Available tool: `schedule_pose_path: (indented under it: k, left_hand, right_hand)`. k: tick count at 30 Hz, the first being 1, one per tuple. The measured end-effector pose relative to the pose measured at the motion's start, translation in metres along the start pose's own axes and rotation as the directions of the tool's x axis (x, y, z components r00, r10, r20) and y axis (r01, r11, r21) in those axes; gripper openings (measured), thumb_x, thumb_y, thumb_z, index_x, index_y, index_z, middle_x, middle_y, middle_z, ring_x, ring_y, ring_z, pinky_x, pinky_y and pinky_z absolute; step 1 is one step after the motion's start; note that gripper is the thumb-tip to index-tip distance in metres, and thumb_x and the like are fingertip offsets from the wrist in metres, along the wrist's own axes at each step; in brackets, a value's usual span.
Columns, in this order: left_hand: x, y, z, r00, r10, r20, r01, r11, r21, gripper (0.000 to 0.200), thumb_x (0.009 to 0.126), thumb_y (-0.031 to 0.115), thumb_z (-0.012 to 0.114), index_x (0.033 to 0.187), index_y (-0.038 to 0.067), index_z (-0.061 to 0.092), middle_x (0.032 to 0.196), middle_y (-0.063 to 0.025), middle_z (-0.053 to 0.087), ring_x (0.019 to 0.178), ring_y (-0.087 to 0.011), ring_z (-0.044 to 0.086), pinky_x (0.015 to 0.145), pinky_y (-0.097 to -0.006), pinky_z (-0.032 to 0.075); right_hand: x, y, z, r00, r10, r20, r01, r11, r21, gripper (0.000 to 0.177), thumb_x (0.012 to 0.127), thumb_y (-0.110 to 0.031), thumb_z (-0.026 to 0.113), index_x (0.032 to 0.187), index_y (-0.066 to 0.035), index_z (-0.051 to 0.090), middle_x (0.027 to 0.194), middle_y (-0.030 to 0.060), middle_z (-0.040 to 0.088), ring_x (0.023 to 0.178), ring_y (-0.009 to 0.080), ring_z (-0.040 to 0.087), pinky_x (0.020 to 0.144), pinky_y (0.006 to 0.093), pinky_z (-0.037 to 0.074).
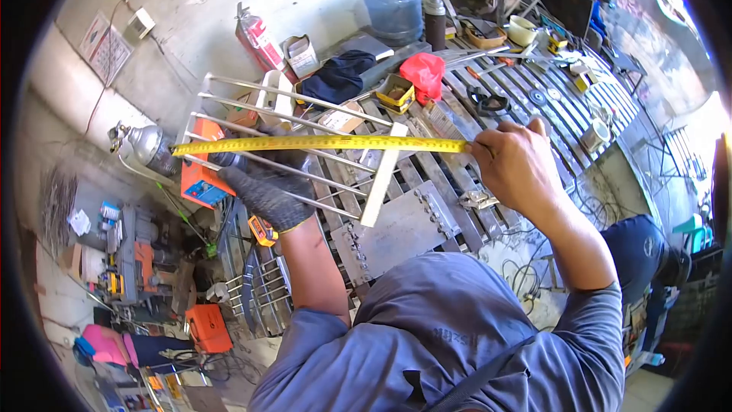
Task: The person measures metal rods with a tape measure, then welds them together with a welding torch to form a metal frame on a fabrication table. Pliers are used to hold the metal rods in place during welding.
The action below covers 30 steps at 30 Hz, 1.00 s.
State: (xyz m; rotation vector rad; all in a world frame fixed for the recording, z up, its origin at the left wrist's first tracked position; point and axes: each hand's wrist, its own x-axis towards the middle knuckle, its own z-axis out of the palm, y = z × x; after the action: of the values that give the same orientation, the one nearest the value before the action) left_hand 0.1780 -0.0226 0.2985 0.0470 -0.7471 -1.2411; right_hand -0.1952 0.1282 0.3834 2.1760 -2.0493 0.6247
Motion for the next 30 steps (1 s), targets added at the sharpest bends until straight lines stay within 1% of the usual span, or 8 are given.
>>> schedule_pose_path:
  k: [4,5,8,13,17,19,23,30]
  left_hand:
    - [0.000,0.015,-0.012,0.999,-0.044,0.027,0.045,0.998,-0.039,0.082,0.101,0.063,0.076,0.155,0.003,0.062,0.154,-0.0206,0.067,0.137,-0.0456,0.068,0.111,-0.0698,0.059]
    - [0.000,0.017,-0.013,0.999,-0.049,0.013,0.050,0.998,-0.047,0.084,0.101,0.062,0.076,0.157,0.001,0.060,0.155,-0.0211,0.066,0.138,-0.0462,0.067,0.113,-0.0701,0.057]
    - [0.006,0.023,-0.023,0.989,-0.057,0.137,0.074,0.990,-0.122,0.086,0.102,0.062,0.075,0.160,0.002,0.057,0.159,-0.0214,0.064,0.139,-0.0467,0.066,0.116,-0.0694,0.054]
    - [0.002,0.030,-0.004,0.997,-0.075,0.033,0.079,0.989,-0.126,0.090,0.102,0.058,0.077,0.161,-0.004,0.053,0.156,-0.0282,0.065,0.137,-0.0485,0.068,0.122,-0.0682,0.049]
    - [0.003,0.033,-0.010,0.980,-0.126,0.156,0.161,0.958,-0.236,0.092,0.101,0.054,0.078,0.161,-0.011,0.050,0.152,-0.0336,0.066,0.136,-0.0503,0.068,0.123,-0.0690,0.047]
    - [0.000,0.032,-0.004,0.973,-0.133,0.190,0.178,0.955,-0.239,0.093,0.101,0.052,0.080,0.161,-0.011,0.049,0.152,-0.0338,0.066,0.135,-0.0505,0.068,0.122,-0.0690,0.048]
    - [-0.004,0.026,0.007,0.998,-0.062,-0.033,0.061,0.998,-0.023,0.086,0.103,0.067,0.071,0.162,0.006,0.055,0.148,-0.0191,0.072,0.118,-0.0404,0.078,0.097,-0.0617,0.067]
    - [-0.004,0.026,0.026,0.999,-0.044,-0.003,0.044,0.999,-0.015,0.088,0.105,0.070,0.067,0.163,0.005,0.054,0.148,-0.0196,0.071,0.124,-0.0409,0.075,0.103,-0.0648,0.062]
  right_hand:
    - [0.002,-0.008,-0.012,0.998,-0.045,-0.050,0.041,0.997,-0.073,0.028,0.105,-0.029,0.069,0.091,-0.007,0.081,0.083,0.0157,0.072,0.084,0.0343,0.073,0.092,0.0513,0.047]
    - [0.002,-0.010,-0.016,1.000,-0.017,-0.003,0.017,0.992,-0.126,0.018,0.105,-0.025,0.071,0.103,-0.012,0.084,0.086,0.0104,0.071,0.085,0.0308,0.068,0.092,0.0478,0.044]
    - [0.004,-0.009,-0.021,0.998,-0.053,-0.043,0.047,0.990,-0.134,0.019,0.105,-0.025,0.072,0.102,-0.011,0.084,0.086,0.0102,0.071,0.085,0.0310,0.068,0.092,0.0481,0.043]
    - [0.005,-0.007,-0.031,0.995,-0.052,-0.086,0.042,0.993,-0.111,0.016,0.104,-0.024,0.074,0.100,-0.012,0.084,0.087,0.0094,0.072,0.084,0.0314,0.067,0.091,0.0477,0.042]
    - [0.004,-0.005,-0.033,0.990,-0.059,-0.130,0.048,0.995,-0.091,0.020,0.100,-0.027,0.075,0.094,-0.009,0.083,0.084,0.0129,0.072,0.083,0.0332,0.069,0.093,0.0489,0.045]
    - [0.003,-0.003,-0.033,0.987,-0.065,-0.147,0.054,0.995,-0.081,0.023,0.099,-0.028,0.076,0.091,-0.008,0.082,0.082,0.0147,0.072,0.082,0.0341,0.071,0.095,0.0495,0.046]
    - [0.002,-0.001,-0.032,0.985,-0.078,-0.157,0.066,0.995,-0.080,0.023,0.099,-0.028,0.076,0.091,-0.007,0.082,0.082,0.0146,0.072,0.082,0.0341,0.071,0.094,0.0493,0.046]
    - [0.000,0.000,-0.032,0.984,-0.086,-0.154,0.076,0.994,-0.073,0.023,0.099,-0.028,0.076,0.089,-0.009,0.081,0.080,0.0132,0.072,0.080,0.0330,0.070,0.090,0.0494,0.045]
